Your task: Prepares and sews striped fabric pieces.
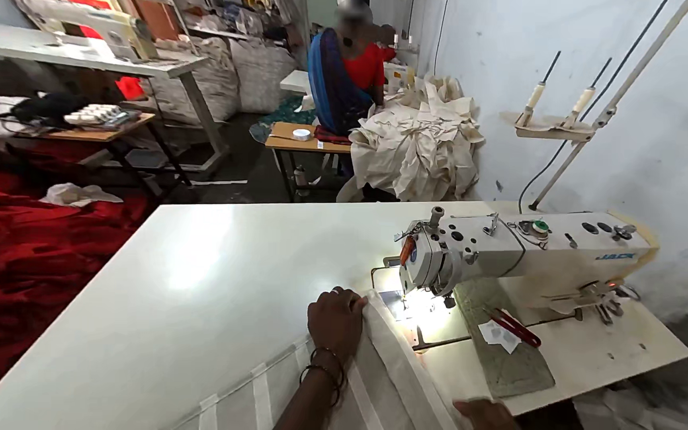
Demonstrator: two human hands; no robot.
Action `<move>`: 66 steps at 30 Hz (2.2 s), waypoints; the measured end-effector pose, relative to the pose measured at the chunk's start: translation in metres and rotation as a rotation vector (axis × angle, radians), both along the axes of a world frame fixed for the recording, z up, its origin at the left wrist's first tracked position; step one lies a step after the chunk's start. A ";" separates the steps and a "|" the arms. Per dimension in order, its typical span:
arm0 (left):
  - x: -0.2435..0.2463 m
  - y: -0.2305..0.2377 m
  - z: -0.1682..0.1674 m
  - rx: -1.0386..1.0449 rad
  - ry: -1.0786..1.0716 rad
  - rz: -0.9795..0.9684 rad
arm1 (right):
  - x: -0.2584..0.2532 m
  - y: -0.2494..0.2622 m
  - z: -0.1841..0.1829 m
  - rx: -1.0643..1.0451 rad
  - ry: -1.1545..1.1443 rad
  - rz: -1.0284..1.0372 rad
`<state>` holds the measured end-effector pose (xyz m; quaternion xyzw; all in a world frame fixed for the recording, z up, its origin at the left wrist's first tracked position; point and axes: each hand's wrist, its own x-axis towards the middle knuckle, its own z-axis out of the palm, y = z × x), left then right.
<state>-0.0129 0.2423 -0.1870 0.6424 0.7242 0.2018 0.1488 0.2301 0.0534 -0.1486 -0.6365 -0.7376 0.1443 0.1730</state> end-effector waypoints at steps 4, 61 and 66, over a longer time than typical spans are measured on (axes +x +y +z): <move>-0.004 0.006 -0.004 0.060 -0.024 -0.017 | -0.040 0.068 -0.023 0.304 0.295 0.115; 0.051 -0.049 -0.047 0.436 0.103 -0.502 | -0.028 0.155 -0.075 0.470 -0.210 0.132; 0.049 -0.045 -0.048 0.410 0.125 -0.512 | -0.030 0.158 -0.071 0.408 -0.196 0.103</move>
